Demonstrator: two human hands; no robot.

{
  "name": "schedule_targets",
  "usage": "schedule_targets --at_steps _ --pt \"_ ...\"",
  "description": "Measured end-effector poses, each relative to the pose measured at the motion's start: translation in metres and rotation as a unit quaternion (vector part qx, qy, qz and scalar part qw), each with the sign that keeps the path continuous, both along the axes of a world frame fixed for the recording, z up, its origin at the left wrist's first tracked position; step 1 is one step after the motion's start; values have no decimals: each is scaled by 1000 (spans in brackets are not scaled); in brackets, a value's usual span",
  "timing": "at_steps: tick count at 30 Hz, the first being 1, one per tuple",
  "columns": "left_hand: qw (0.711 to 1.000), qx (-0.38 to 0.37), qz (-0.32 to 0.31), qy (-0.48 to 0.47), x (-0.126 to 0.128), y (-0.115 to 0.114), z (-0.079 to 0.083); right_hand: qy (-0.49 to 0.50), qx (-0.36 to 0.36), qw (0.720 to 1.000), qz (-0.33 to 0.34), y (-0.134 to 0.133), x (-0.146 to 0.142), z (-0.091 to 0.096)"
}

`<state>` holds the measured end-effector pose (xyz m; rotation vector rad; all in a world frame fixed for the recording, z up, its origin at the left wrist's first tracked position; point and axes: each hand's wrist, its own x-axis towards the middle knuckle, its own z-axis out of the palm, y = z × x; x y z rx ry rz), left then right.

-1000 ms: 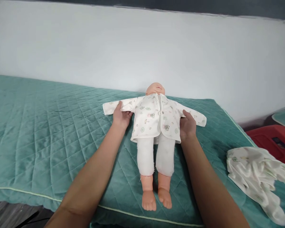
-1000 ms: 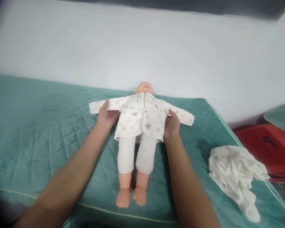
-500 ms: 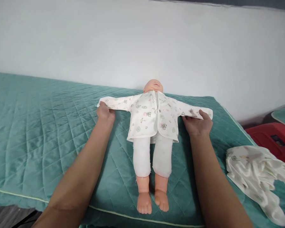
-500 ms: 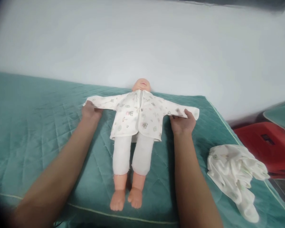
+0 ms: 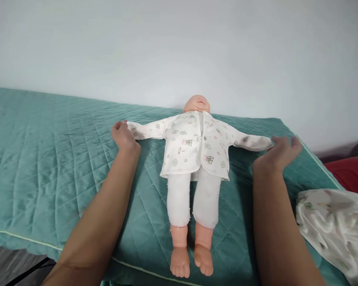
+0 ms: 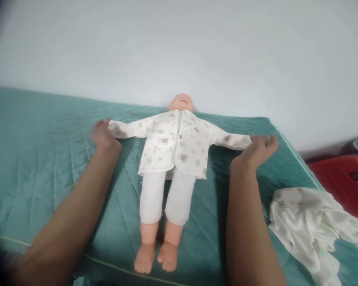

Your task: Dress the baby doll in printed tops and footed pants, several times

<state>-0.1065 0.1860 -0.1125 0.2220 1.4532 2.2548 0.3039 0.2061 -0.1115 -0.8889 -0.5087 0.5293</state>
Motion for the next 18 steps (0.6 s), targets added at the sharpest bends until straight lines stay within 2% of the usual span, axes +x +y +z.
schedule_targets --at_steps 2,3,6,9,12,16,18 --pt "997 -4 29 74 5 -10 6 -58 23 997 -34 -4 -13 1" --pt "992 -3 30 120 10 -14 8 -89 38 995 -28 -8 -22 2" --pt "966 19 -16 256 36 -28 12 -183 52 978 86 -24 -59 5" --pt "933 62 -133 327 67 -40 11 -265 1 935 236 -44 -92 11" --pt "881 80 -272 378 88 -50 13 -322 -47 884 335 -58 -105 18" --pt "789 68 -416 446 95 -57 21 -343 -14 860 378 -61 -102 23" --pt "769 58 -451 449 92 -59 25 -372 15 846 380 -61 -101 23"
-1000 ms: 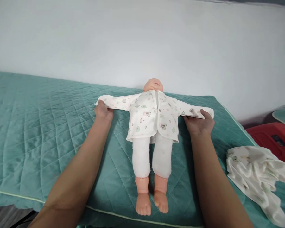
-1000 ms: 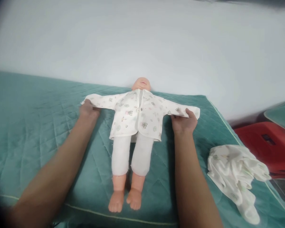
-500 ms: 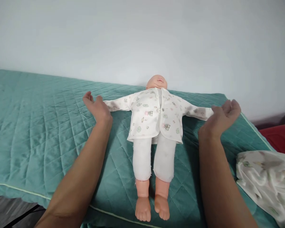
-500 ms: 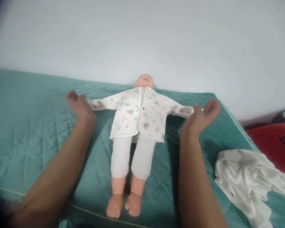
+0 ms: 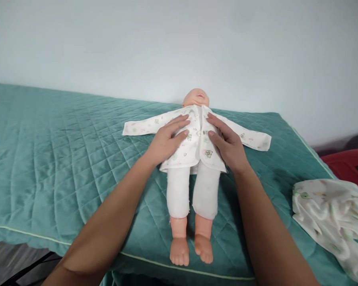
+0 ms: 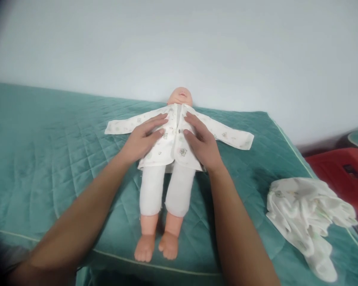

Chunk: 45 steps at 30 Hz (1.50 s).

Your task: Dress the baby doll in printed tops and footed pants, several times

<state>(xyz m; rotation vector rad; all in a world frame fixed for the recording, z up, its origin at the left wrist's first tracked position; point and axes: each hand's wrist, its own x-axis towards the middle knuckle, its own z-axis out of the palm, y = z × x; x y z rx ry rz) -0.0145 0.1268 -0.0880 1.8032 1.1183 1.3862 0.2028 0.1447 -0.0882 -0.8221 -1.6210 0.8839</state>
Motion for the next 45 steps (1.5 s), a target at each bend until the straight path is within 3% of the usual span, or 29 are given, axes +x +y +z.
schedule_targets --at_steps 4,8,10,12,14,16,20,25,29,33,36,39,42,45 --pt "1000 -9 -10 -17 -5 -13 -4 -75 60 995 13 -19 -4 -6" --pt "999 27 21 13 -13 -50 -23 -71 35 997 -16 -64 7 -24" --pt "999 20 36 31 -20 -73 -33 -54 -11 996 -70 -88 19 -37" --pt "996 3 58 64 -27 -93 -41 -66 -47 982 -172 -105 29 -48" --pt "990 -13 80 114 -31 -107 -46 -108 -63 958 -258 -111 34 -54" --pt "982 -24 102 159 -32 -112 -49 -172 -73 937 -296 -109 33 -54" --pt "966 -15 143 216 -27 -106 -51 -262 -101 909 -309 -99 25 -45" --pt "959 19 177 220 -25 -101 -50 -232 -75 907 -343 -105 29 -43" --pt "955 13 222 194 -26 -105 -50 -252 -81 887 -379 -112 31 -43" --pt "960 73 213 167 -22 -103 -49 -269 36 889 -368 -108 22 -41" --pt "958 131 197 160 -13 -95 -43 -279 147 901 -299 -103 12 -37" --pt "964 146 174 139 0 -82 -35 -245 182 921 -241 -95 5 -35" --pt "977 107 169 70 8 -67 -31 -167 143 949 -227 -87 4 -35" --pt "965 25 220 -144 4 -57 -35 -16 16 969 -246 -81 10 -37"
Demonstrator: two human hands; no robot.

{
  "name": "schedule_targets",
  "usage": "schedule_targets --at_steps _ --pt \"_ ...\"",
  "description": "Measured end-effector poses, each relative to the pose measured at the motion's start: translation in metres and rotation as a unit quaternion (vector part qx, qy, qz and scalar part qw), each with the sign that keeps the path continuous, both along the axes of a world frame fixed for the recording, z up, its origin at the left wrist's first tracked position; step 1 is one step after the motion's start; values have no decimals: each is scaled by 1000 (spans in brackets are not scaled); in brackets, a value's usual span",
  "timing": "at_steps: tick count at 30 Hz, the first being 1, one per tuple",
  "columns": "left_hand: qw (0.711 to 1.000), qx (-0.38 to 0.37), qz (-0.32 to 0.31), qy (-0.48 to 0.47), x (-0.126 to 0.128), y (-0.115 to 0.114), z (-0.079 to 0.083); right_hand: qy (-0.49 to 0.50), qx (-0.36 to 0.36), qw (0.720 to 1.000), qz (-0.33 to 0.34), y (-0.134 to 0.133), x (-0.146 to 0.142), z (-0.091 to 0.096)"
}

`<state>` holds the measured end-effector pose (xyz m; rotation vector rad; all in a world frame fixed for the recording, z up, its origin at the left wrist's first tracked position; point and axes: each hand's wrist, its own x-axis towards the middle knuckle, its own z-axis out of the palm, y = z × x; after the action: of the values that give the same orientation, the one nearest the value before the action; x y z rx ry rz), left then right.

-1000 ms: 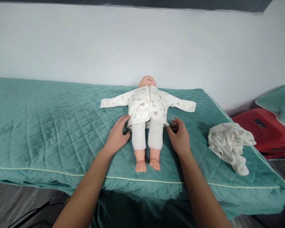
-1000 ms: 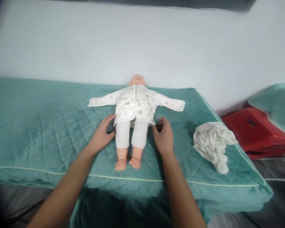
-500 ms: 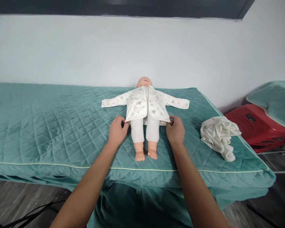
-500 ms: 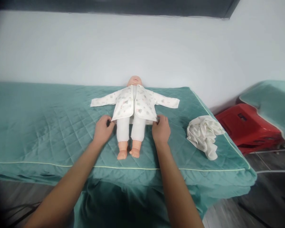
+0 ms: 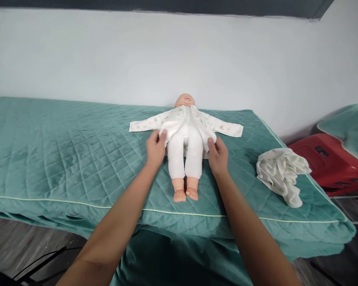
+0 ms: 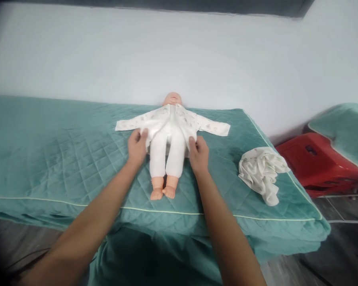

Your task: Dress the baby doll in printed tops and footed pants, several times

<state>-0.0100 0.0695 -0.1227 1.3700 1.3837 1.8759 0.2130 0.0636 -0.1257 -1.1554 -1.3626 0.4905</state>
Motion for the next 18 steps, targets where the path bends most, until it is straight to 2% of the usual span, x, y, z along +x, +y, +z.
schedule_targets --at_steps 2,4,7,9,11,14,16,18 --pt "984 -6 21 -179 -7 2 -3 181 -47 982 2 3 7 -1" --pt "956 -4 24 -292 -14 -2 -5 352 -59 934 12 3 14 0" --pt "946 -17 23 -324 -19 -12 -4 498 -62 865 16 -4 23 5" --pt "951 -21 29 -306 -19 -20 -3 528 -66 847 16 -16 25 7" --pt "959 -14 40 -280 -20 -27 -4 516 -63 854 21 -32 24 6" --pt "968 0 68 -243 -21 -33 -7 423 -62 904 14 -59 28 -1" --pt "972 1 70 -225 -23 -37 -10 297 -65 952 -29 -74 40 -5" --pt "976 -5 58 -212 -24 -41 -12 114 -53 987 -103 -83 62 -6"
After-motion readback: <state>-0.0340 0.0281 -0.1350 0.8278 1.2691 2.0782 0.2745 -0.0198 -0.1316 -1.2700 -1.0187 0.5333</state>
